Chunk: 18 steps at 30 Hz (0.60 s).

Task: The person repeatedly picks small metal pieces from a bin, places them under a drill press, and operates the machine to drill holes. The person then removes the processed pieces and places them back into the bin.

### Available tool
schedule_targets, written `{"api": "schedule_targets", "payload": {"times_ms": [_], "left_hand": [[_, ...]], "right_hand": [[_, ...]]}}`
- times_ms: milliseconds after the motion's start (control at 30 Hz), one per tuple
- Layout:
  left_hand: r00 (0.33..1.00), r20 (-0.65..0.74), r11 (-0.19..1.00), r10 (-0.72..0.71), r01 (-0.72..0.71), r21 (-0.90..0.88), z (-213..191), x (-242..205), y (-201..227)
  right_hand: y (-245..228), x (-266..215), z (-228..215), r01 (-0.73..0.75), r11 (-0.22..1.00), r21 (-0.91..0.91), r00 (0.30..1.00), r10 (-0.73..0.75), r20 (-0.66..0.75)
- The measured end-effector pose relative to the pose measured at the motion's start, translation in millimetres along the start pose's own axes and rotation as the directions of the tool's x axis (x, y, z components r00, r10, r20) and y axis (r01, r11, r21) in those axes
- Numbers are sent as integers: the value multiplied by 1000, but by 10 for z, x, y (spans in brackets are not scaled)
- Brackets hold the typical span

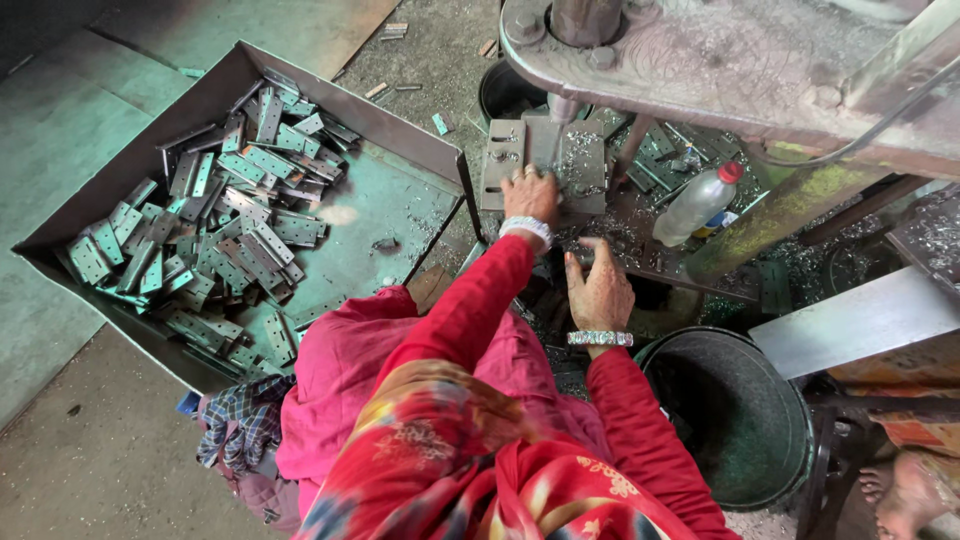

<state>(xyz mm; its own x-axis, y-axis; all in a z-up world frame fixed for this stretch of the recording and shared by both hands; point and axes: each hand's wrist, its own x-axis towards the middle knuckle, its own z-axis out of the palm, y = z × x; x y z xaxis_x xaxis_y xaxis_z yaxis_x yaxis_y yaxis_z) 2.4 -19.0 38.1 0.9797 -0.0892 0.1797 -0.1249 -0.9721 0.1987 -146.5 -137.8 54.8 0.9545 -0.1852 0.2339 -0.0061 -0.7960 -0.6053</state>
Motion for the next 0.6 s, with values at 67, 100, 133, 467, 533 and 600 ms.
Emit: {"api": "schedule_targets", "payload": {"times_ms": [67,100,133,467,533,600], "left_hand": [[996,-95,998,-3,-3,-65,78,-88,-165],[988,-152,999,34,-39,-35,108,-161,-274],[975,-208,997,72,-74,-3,132,-228,-363],[994,82,991,79,-87,104,204,-303,-219],[995,100,996,23,-32,87,212,-173,-175],[997,81,990,-1,-10,138,226,-81,-171]], "right_hand": [[-23,28,-24,-50,999,-7,998,50,36],[-46,19,-24,-53,999,-7,998,53,38],[-72,15,-25,-56,998,-8,998,57,40],[-105,-5,-49,-38,997,-62,997,41,59],[59,11,92,-48,993,-104,994,58,90],[318,-14,301,-69,980,-188,971,109,212]]}}
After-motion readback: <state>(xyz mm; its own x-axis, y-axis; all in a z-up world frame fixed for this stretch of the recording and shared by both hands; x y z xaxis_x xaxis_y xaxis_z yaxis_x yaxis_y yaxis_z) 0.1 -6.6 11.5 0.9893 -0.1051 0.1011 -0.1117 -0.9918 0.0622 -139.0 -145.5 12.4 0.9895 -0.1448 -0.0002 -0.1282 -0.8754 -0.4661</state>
